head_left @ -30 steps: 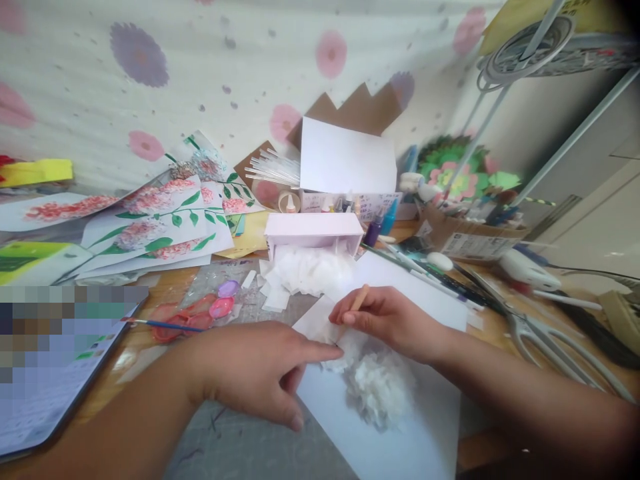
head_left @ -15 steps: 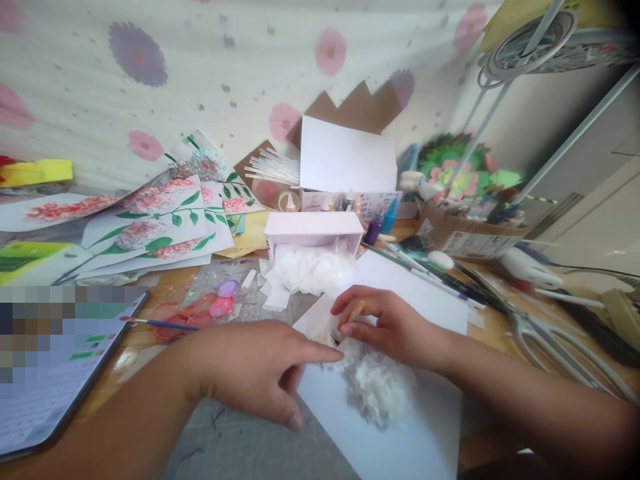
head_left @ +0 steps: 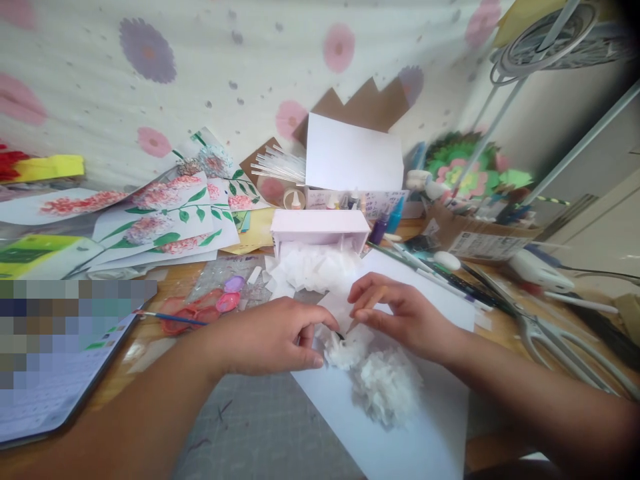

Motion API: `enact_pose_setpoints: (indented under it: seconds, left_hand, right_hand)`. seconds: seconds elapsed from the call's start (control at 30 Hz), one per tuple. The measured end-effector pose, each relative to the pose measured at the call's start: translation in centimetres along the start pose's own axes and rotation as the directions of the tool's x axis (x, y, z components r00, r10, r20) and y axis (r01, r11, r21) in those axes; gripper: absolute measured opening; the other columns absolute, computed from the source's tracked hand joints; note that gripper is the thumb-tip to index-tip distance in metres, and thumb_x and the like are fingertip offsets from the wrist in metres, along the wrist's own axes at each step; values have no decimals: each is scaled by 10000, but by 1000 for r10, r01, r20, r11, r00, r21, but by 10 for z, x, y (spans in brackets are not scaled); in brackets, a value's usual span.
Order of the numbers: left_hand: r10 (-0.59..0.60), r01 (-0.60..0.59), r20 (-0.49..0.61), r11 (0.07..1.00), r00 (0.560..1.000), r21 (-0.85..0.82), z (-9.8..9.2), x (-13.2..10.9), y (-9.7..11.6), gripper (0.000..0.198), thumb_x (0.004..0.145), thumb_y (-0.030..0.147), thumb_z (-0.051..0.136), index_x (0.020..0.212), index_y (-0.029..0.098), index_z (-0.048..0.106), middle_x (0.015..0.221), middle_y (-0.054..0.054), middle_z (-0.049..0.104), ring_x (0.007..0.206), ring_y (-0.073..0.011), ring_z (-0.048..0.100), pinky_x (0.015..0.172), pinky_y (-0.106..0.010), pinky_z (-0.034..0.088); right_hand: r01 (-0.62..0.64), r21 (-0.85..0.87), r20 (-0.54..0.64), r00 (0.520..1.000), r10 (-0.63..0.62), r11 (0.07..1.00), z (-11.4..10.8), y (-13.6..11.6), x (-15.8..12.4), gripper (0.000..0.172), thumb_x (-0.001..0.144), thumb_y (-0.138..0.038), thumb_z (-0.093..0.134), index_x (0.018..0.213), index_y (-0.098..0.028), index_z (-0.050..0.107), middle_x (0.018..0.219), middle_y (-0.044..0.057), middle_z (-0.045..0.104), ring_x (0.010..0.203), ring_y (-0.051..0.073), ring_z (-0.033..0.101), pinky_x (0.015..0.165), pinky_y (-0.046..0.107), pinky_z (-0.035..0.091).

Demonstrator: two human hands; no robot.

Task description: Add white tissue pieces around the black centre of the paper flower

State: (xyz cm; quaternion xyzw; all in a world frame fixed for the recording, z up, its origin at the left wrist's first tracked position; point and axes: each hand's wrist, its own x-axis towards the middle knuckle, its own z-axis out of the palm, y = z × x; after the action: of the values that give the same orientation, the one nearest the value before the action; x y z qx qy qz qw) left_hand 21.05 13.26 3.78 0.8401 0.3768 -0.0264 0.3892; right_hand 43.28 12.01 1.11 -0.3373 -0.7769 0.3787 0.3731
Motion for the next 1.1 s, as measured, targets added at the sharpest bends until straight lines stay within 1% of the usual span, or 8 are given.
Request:
enact_pose_setpoints:
  seconds: [0.17,0.33,0.47,0.57,0.7,0.8,0.97,1.1]
  left_hand:
    - [-9,9,3,1000,1000,2,1,-1,-1,399,745,347,540,1143,333,526,736,54,581,620,-99,534,531,-180,365]
    - [35,-39,86,998,996,46,2,-4,-1,524,731,337,565,1240,381,453,729,61,602,608,-101,545,520,-184,358]
    - [70,-83,157,994,985,75,3,-6,1,552,710,327,595,1243,373,459,719,56,617,601,-105,545,509,-182,350]
    - [92,-109,181,990,979,88,2,-7,3,509,701,336,610,1201,349,511,709,49,623,596,-109,547,510,-182,355]
    - [102,-125,210,987,972,98,1,-7,5,586,690,346,631,1250,360,457,718,44,632,599,-118,558,518,-184,366]
    - [101,-122,221,989,970,85,1,-8,5,588,694,329,628,1257,346,458,727,32,640,599,-123,561,511,-187,363]
    - [80,-90,232,995,970,33,-1,-9,3,565,693,328,619,1240,342,480,742,33,638,599,-116,547,526,-187,368]
    - [26,-28,77,999,997,17,-4,-7,2,379,730,324,560,1107,301,587,710,39,596,607,-101,533,542,-183,365]
  right_hand:
    - [-64,-3,-35,997,64,998,2,0,1,146,820,-187,583,682,-140,580,844,44,565,794,129,553,752,269,427]
    - [-105,-41,-36,994,104,994,4,-5,2,167,819,-214,576,671,-138,574,805,44,587,733,131,565,682,265,449]
    - [-87,197,-50,994,99,977,5,-14,4,190,822,-262,583,684,-137,544,827,46,584,695,125,586,656,270,484]
    - [-142,329,9,989,147,934,8,-15,5,214,818,-283,591,682,-133,521,814,45,585,680,120,588,639,260,490]
    - [-214,95,49,976,211,972,11,-10,3,209,817,-282,588,678,-129,552,772,41,604,697,122,575,642,243,463]
    - [-159,-88,48,985,164,983,11,-8,1,143,812,-195,575,683,-134,582,786,33,610,724,123,571,656,236,447]
    - [-82,-177,87,991,98,981,12,-3,-2,112,813,-146,567,701,-146,572,811,23,600,717,111,562,656,222,441]
    - [56,-238,151,988,-20,970,11,0,-3,94,826,-136,555,736,-140,583,794,34,593,739,120,540,669,235,432]
